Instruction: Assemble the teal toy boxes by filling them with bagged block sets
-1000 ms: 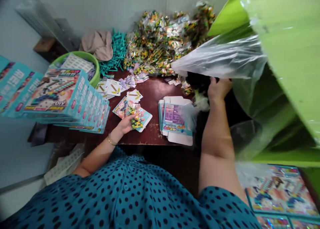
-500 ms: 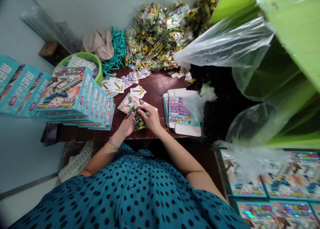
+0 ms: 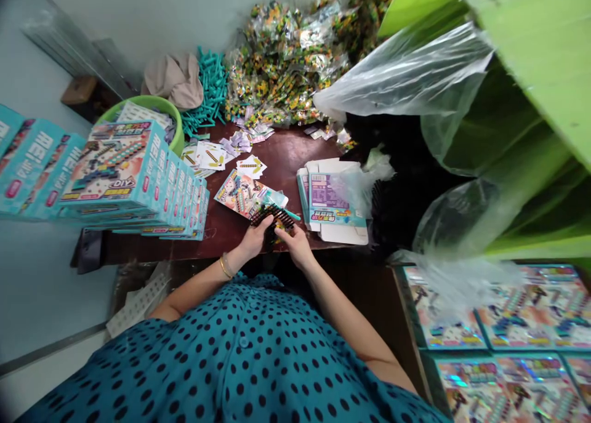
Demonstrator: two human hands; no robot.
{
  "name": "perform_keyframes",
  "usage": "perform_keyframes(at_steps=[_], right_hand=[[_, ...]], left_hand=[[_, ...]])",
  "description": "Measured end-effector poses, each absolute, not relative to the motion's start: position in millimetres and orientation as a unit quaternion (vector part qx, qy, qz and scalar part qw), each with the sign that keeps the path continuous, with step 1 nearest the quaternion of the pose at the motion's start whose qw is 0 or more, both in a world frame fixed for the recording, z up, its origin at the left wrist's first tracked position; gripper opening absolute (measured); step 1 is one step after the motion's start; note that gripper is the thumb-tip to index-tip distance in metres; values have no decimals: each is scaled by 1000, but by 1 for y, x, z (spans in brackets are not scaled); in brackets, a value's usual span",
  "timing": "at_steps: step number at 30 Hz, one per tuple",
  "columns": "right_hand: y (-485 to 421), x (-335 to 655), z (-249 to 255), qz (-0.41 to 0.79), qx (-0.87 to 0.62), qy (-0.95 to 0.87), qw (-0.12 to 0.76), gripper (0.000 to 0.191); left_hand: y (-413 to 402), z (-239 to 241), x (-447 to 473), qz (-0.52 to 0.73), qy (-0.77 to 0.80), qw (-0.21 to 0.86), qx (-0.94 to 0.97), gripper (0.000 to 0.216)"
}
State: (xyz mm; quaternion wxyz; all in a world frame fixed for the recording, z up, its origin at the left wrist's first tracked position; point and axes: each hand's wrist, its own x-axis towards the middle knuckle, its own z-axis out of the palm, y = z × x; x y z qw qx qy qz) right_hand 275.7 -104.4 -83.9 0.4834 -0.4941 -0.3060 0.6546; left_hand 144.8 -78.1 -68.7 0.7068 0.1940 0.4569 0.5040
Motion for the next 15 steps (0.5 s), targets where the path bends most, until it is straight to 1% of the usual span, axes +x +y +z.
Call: perform_keyframes(at_steps=[2,6,8,10,11,13,15], right_hand=[[-105,285,-79,658,-502,-310,468,51],[-98,291,-72,694,-472,-316,443,59],[-90,293,-70,688,-466,-310,463,62],[-78,295,-70,636,-489,-336,493,65],[-70,296,-69,599,-503,-368,503,62],[-56,297,-69,541,-515,-437,501,52],[-47,293,-70,519,-513,-464,502,41]], left_hand=[[-77,-69,157,500,448,729,133,36],[-71,-66,163,522,453,719,78,33],[-69,-63,157,524,448,720,80,33],[-68,-60,150,518,450,721,91,33],[-68,-57,146,514,451,723,99,34],[-68,-52,138,512,444,726,114,37],[-67,-46,130,518,425,733,118,38]])
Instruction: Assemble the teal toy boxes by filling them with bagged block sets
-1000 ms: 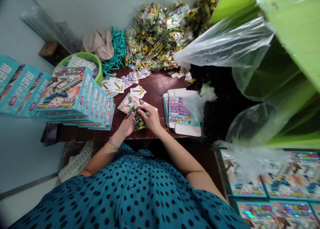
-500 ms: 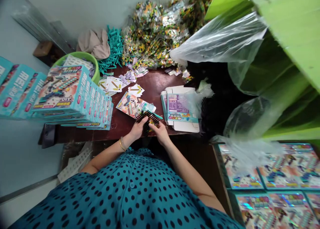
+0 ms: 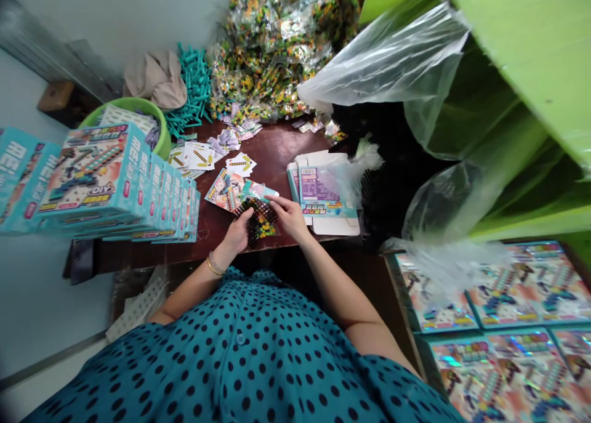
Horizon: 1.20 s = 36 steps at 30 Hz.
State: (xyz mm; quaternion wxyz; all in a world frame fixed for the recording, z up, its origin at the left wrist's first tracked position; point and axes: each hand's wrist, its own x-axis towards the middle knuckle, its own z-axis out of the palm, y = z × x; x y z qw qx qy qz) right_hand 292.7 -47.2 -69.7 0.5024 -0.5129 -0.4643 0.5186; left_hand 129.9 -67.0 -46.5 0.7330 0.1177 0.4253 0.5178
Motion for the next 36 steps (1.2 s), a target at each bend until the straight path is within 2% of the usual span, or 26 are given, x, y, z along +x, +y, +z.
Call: perform_keyframes(at_steps=[4,7,12,15,18,20,23,25,28,29,32,36], right_hand=[[-56,273,-76,524,-524,-419,525,37],[-77,257,-80,552,-506,-421,512,38],[-97,247,-78,580,-498,-374,526,50],[-102,250,-74,634,-464,-332,522,45],[-107,250,-71,688,-430,-280,513,51],[-108,249,-72,685,-442,-266,515,51],[-101,257,-76,655,-483,-259,519,50],[-93,274,-78,639,-504,-254,522,48],[-85,312,-80,598,-542,-240,539,51],[-84,324,-81,590,-551,-233,542,53],[-87,348,-84,599,-559,-216,531,57],[-89,344,-90,608,-570,-246,495,58]], left_hand=[[-64,-43,120,510,423,742,98,43],[-68,-51,124,553,491,663,122,40],[-79,-64,135,611,534,543,217,38],[-76,-65,133,627,532,521,230,46],[-71,-65,134,628,526,512,259,45],[-69,-64,136,620,520,511,290,44],[-67,-63,137,565,507,530,378,43],[-66,-64,133,478,487,536,498,53],[-60,-69,121,346,488,447,665,78],[-57,-72,117,316,506,407,692,80],[-44,-78,105,286,551,342,705,64],[-27,-74,91,364,561,287,686,46]])
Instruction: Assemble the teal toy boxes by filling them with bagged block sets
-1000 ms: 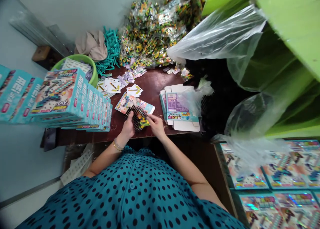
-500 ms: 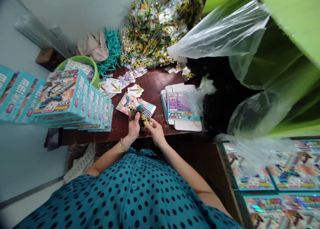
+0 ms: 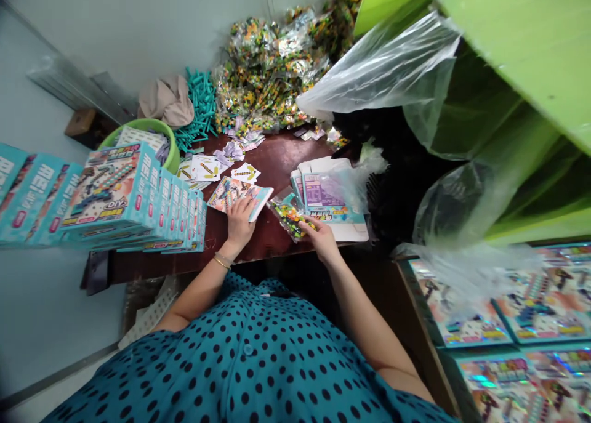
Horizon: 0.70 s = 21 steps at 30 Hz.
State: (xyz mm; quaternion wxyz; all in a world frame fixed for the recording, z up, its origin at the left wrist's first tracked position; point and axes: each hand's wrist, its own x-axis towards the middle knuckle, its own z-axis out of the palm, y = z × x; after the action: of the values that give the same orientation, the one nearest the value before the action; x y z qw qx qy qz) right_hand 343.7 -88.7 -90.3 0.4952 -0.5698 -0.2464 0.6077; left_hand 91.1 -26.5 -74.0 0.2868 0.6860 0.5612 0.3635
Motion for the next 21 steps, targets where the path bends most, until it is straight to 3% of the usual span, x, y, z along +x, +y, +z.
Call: perform_keyframes(at_steps=[5,11,16,21], right_hand=[[-56,302,-86,562,-563,-436,422,42],[-13,284,-62,526,-533,-532,396,27],[-23,286,-34,486,-500,-554,455,32],[-31,253,-7,320,-443,-686,481,23]], left_hand=[[-25,-68,86,330,497,177,783,41],[-52,-68,91,356,463,155,797,43],[-52,-44,91,423,493,190,736,46],[-40,-16,97,504,516,288,630,46]])
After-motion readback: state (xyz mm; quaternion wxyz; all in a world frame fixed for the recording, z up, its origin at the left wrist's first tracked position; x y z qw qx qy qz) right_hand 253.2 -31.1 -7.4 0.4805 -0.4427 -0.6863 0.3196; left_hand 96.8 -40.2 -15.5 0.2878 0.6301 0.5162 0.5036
